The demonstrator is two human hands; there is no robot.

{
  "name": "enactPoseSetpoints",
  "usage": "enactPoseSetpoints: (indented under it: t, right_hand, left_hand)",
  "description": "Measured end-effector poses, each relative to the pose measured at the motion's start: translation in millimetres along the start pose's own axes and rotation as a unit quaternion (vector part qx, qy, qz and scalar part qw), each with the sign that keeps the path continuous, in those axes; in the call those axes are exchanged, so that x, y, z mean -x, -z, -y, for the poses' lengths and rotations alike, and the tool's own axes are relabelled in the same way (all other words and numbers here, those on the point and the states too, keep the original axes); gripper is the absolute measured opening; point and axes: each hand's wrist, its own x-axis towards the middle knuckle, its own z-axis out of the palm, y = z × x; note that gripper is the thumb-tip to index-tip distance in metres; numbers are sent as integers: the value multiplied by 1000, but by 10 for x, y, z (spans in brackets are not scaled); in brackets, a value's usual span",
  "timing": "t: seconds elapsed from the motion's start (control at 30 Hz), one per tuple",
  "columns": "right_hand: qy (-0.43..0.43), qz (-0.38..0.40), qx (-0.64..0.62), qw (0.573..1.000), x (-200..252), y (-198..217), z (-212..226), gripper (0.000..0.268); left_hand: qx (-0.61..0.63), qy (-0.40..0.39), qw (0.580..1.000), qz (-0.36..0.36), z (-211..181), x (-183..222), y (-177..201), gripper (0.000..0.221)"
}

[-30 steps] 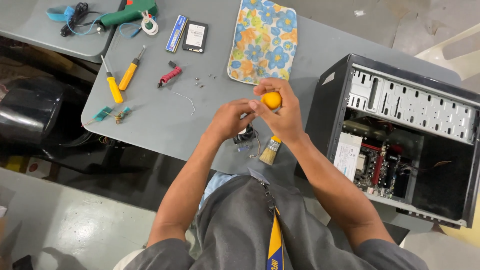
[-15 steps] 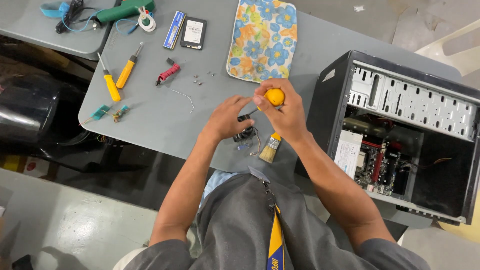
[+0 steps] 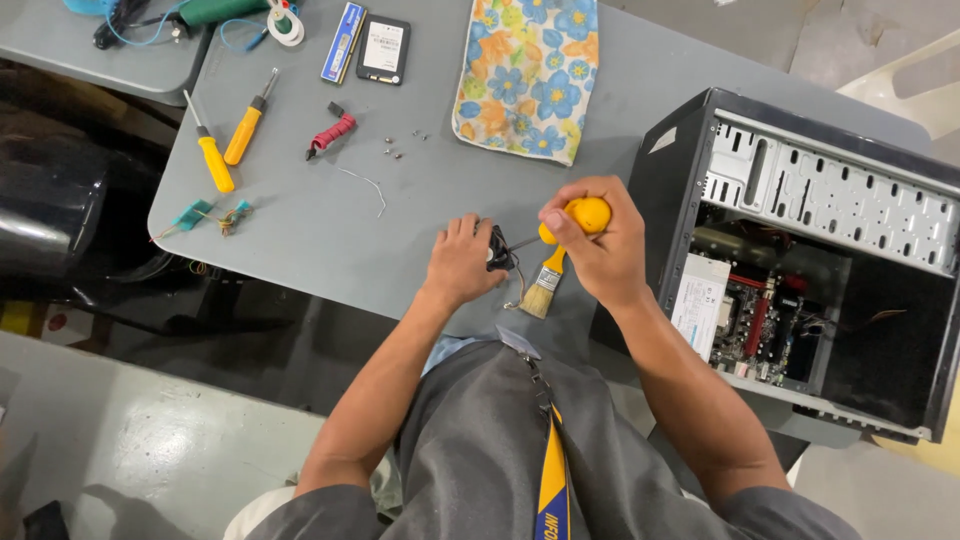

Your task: Removing a motherboard from a desktop computer case using a screwdriver and cleaning the area with a brush.

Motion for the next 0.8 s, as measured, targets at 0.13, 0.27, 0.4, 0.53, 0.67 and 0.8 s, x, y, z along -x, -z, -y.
enactPoseSetpoints:
  t: [0.13,0.27,0.4,0.53,0.67,0.8]
  right_hand:
    - [-5,-7,3,1000,119,-20,34,15]
    - [4,-6,-5,1000,214,-25,-50,14]
    - [12,-6,-11,1000,208,-6,-90,14]
    - [29,-13,-10,999,207,-36,-88,14]
    - [45,-14,-26,999,208,-81,-111,15]
    - [75,-21,-46,996,256,-183,-117,21]
  left_hand:
    - [-8,2,1000,-17,-64,23,-136,95]
    - [28,11,999,-38,-66,11,-153,86]
    - [22,2,999,-35,-69,11,-92,80]
    - [22,1,999,-38,-53,1,-116,82]
    - [19,-3,999,-47,-58,2,-117,81]
    - [20,-10,998,-65,-76,12,-128,84]
